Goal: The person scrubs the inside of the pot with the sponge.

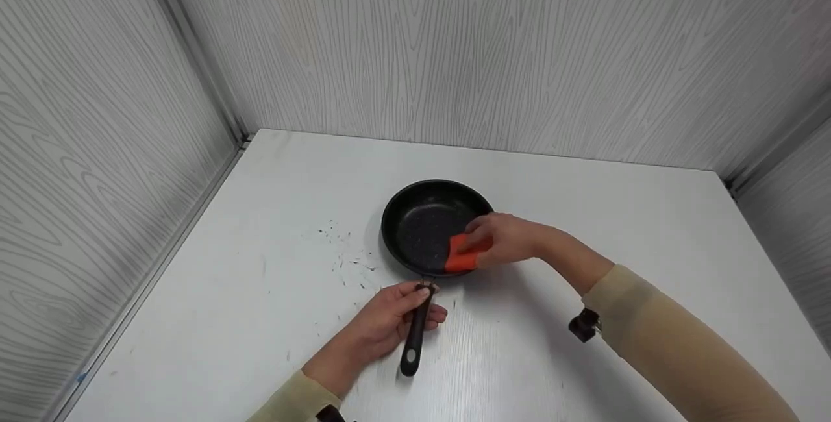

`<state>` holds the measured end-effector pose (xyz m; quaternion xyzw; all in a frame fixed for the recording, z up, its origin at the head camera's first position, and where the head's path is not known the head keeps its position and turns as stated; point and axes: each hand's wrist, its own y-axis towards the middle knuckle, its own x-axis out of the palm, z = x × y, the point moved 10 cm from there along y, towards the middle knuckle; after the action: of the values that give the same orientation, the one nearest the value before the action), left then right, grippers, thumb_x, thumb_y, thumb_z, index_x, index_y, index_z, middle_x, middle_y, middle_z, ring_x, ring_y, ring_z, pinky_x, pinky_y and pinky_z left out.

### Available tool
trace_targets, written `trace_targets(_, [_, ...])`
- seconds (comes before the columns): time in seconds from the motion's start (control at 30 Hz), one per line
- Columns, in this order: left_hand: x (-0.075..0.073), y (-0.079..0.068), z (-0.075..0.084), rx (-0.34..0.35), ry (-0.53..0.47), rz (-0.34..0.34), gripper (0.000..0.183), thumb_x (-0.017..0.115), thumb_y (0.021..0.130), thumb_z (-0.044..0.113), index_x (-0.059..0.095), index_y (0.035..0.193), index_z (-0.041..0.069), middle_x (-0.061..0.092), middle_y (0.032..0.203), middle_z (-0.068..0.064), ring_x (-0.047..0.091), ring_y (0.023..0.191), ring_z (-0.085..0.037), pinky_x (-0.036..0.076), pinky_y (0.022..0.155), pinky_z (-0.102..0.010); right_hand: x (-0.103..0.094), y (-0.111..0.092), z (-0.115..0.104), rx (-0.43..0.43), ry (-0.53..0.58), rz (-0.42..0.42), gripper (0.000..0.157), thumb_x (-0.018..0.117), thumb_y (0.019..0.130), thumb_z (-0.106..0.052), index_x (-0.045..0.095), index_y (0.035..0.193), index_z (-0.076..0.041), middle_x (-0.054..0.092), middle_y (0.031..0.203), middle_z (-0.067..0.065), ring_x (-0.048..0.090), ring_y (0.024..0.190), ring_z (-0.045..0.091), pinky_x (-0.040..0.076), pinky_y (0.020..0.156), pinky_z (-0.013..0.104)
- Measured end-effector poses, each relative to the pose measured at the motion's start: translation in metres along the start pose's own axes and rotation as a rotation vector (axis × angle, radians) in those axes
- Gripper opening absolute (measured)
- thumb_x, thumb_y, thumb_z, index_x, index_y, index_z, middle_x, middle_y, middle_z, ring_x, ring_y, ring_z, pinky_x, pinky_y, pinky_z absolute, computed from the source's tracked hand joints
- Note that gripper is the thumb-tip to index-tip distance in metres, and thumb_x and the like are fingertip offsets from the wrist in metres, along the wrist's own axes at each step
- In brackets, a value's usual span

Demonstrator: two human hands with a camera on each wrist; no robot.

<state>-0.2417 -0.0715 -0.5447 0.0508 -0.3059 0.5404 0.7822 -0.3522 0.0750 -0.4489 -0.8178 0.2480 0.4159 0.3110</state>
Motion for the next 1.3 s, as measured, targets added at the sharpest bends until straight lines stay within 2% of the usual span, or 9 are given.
trace_targets(0.33, [0.000, 0.001, 0.000, -0.007, 0.008, 0.006, 0.033, 0.061, 0.109, 0.011, 0.060, 0.132, -0.012, 0.076, 0.096, -0.019, 0.078, 0.089, -0.021, 0.064, 0.083, -0.033, 0.006, 0.002, -0.004, 0.022, 0.072, -0.013, 0.043, 0.064, 0.094, -0.028, 0.074, 0.137, -0.026, 0.051, 0.156, 0.014, 0.046, 0.140, 0.037, 0.044, 0.111, 0.055])
trace_targets(0.47, [0.000, 0.001, 0.000, -0.017, 0.016, 0.009, 0.035, 0.061, 0.109, 0.012, 0.058, 0.134, -0.012, 0.076, 0.096, -0.019, 0.077, 0.087, -0.020, 0.063, 0.081, -0.031, 0.009, 0.002, -0.007, 0.012, 0.087, -0.017, 0.044, 0.063, 0.097, -0.029, 0.073, 0.139, -0.024, 0.049, 0.156, 0.014, 0.045, 0.141, 0.038, 0.043, 0.113, 0.057])
trace_targets(0.6, [-0.001, 0.001, -0.001, -0.025, 0.016, 0.017, 0.035, 0.060, 0.109, 0.011, 0.058, 0.136, -0.012, 0.075, 0.096, -0.019, 0.076, 0.085, -0.019, 0.063, 0.080, -0.030, 0.011, 0.003, -0.009, -0.001, 0.111, -0.012, 0.042, 0.064, 0.097, -0.031, 0.073, 0.138, -0.028, 0.050, 0.156, 0.013, 0.047, 0.140, 0.035, 0.045, 0.112, 0.054])
trace_targets(0.93, [-0.002, 0.001, -0.004, -0.050, 0.016, 0.032, 0.034, 0.059, 0.110, 0.012, 0.058, 0.136, -0.010, 0.074, 0.094, -0.017, 0.074, 0.082, -0.017, 0.064, 0.078, -0.031, 0.016, 0.009, -0.015, -0.041, 0.171, 0.012, 0.043, 0.067, 0.096, -0.028, 0.073, 0.138, -0.025, 0.053, 0.154, 0.012, 0.050, 0.137, 0.033, 0.045, 0.111, 0.051])
trace_targets(1.3, [-0.002, 0.001, -0.005, -0.047, 0.016, 0.011, 0.034, 0.062, 0.109, 0.013, 0.059, 0.134, -0.009, 0.074, 0.093, -0.016, 0.073, 0.081, -0.017, 0.063, 0.080, -0.032, 0.025, 0.019, -0.018, -0.058, 0.246, 0.034, 0.043, 0.069, 0.097, -0.034, 0.072, 0.140, -0.030, 0.053, 0.155, 0.008, 0.050, 0.137, 0.030, 0.044, 0.111, 0.052])
